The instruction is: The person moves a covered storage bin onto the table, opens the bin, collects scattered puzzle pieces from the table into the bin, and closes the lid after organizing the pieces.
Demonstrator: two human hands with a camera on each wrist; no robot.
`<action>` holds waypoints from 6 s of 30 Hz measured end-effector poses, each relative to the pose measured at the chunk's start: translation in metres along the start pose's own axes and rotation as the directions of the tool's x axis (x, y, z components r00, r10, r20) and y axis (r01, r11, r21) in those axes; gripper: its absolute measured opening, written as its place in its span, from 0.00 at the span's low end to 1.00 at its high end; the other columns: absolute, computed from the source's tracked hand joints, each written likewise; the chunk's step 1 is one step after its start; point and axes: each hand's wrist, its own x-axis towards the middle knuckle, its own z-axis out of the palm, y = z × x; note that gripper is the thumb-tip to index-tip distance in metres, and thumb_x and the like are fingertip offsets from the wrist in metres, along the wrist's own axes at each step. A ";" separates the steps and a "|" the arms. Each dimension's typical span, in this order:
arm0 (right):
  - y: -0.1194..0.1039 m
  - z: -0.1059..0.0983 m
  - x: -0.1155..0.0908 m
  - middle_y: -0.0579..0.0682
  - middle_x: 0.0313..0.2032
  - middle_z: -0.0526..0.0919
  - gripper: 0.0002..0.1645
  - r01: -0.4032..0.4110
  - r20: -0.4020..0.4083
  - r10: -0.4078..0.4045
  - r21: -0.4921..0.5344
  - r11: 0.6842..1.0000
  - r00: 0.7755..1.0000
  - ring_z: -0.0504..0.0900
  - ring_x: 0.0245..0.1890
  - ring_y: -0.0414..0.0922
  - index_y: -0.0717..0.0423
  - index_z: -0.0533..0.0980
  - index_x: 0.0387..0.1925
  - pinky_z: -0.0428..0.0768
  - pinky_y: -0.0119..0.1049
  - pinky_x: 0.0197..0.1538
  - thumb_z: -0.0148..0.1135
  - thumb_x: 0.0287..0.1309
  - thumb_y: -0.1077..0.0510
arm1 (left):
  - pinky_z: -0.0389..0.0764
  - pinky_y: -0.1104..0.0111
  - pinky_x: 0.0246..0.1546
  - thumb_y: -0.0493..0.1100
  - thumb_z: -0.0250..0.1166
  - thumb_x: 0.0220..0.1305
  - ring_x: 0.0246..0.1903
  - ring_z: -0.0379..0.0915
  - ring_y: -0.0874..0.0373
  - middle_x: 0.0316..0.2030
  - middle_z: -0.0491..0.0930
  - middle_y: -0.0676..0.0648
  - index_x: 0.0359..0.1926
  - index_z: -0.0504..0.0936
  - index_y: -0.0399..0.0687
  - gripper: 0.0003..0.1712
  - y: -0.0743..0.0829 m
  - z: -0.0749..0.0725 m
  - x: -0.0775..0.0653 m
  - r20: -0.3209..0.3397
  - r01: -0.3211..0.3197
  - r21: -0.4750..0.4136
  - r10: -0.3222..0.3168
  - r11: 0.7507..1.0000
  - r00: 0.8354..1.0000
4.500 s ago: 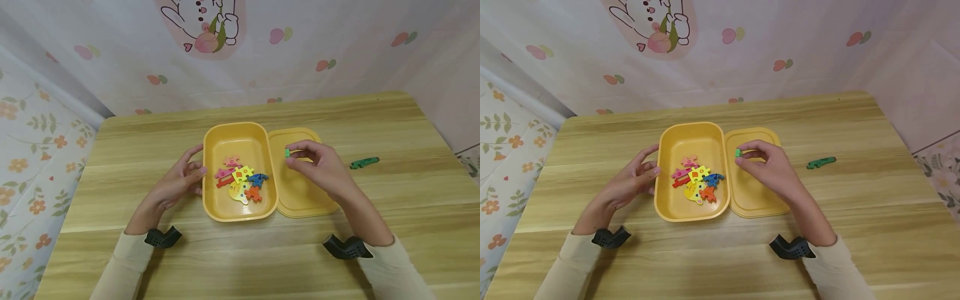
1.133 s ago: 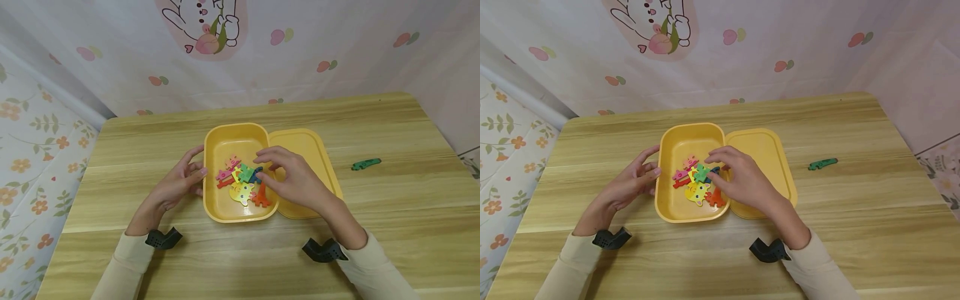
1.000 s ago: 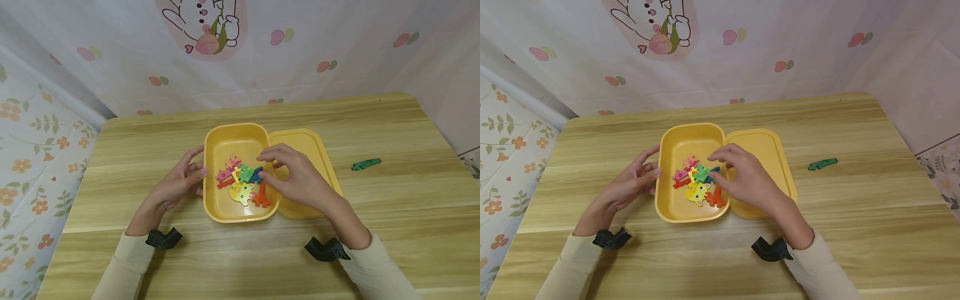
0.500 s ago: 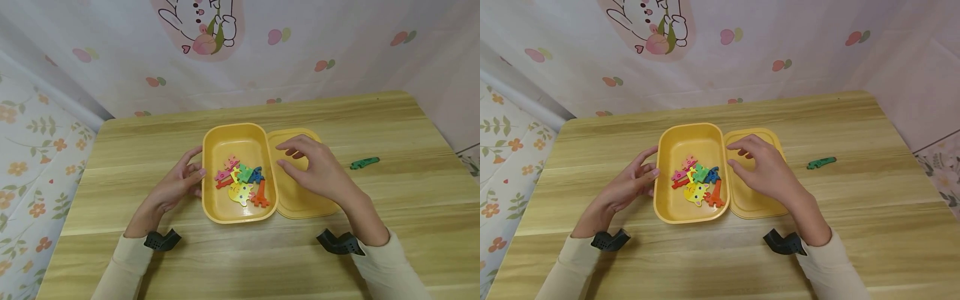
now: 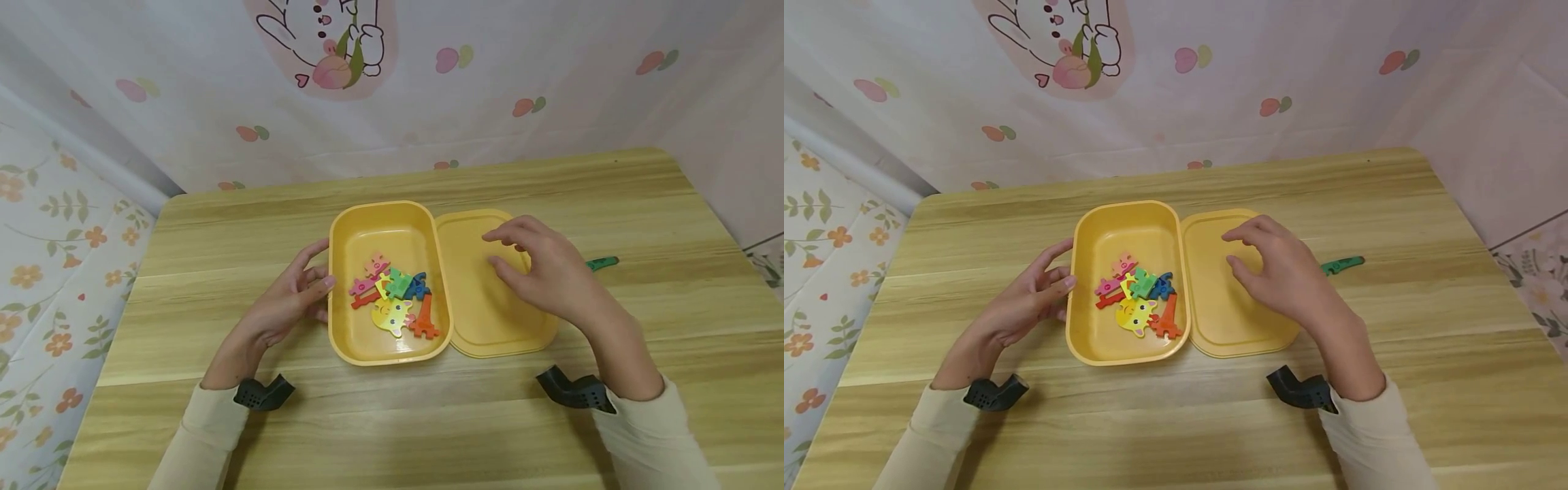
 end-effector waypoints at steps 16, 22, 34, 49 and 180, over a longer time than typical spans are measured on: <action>0.041 -0.023 -0.011 0.66 0.59 0.79 0.23 -0.173 0.153 0.194 -0.139 0.975 0.969 0.79 0.58 0.65 0.64 0.80 0.60 0.81 0.64 0.55 0.68 0.64 0.65 | 0.90 0.67 0.36 0.36 0.53 0.82 0.45 0.82 0.55 0.58 0.73 0.38 0.85 0.43 0.60 0.42 0.000 0.000 0.001 -0.004 0.016 0.008 -0.016 1.000 1.000; 0.051 -0.023 -0.012 0.70 0.57 0.78 0.22 -0.187 0.203 0.224 -0.187 0.964 0.953 0.80 0.54 0.65 0.67 0.80 0.60 0.80 0.65 0.53 0.66 0.65 0.64 | 0.90 0.67 0.35 0.36 0.53 0.82 0.44 0.83 0.55 0.59 0.73 0.37 0.85 0.43 0.60 0.42 -0.001 -0.001 0.001 -0.006 0.014 0.008 -0.014 1.000 1.000; 0.068 -0.029 -0.019 0.76 0.59 0.74 0.23 -0.264 0.272 0.325 -0.238 0.935 0.906 0.73 0.58 0.73 0.68 0.78 0.59 0.76 0.70 0.55 0.65 0.66 0.61 | 0.91 0.65 0.38 0.36 0.53 0.82 0.46 0.83 0.53 0.61 0.72 0.35 0.85 0.43 0.60 0.42 -0.001 0.000 0.001 -0.002 0.010 0.010 -0.010 1.000 1.000; 0.081 -0.028 -0.022 0.76 0.57 0.74 0.24 -0.310 0.309 0.376 -0.242 0.919 0.873 0.75 0.52 0.70 0.69 0.76 0.61 0.77 0.66 0.51 0.60 0.64 0.66 | 0.91 0.65 0.38 0.36 0.54 0.82 0.46 0.84 0.53 0.60 0.72 0.35 0.85 0.44 0.60 0.42 -0.002 -0.001 0.001 -0.003 0.009 0.011 -0.009 1.000 1.000; 0.038 -0.015 -0.005 0.35 0.49 0.83 0.12 -0.292 0.076 0.290 0.448 0.845 0.954 0.81 0.49 0.33 0.53 0.81 0.54 0.82 0.19 0.51 0.65 0.73 0.58 | 0.91 0.65 0.35 0.36 0.54 0.82 0.44 0.83 0.54 0.60 0.73 0.36 0.85 0.44 0.60 0.42 -0.004 0.000 0.005 0.008 -0.007 -0.014 0.007 1.000 1.000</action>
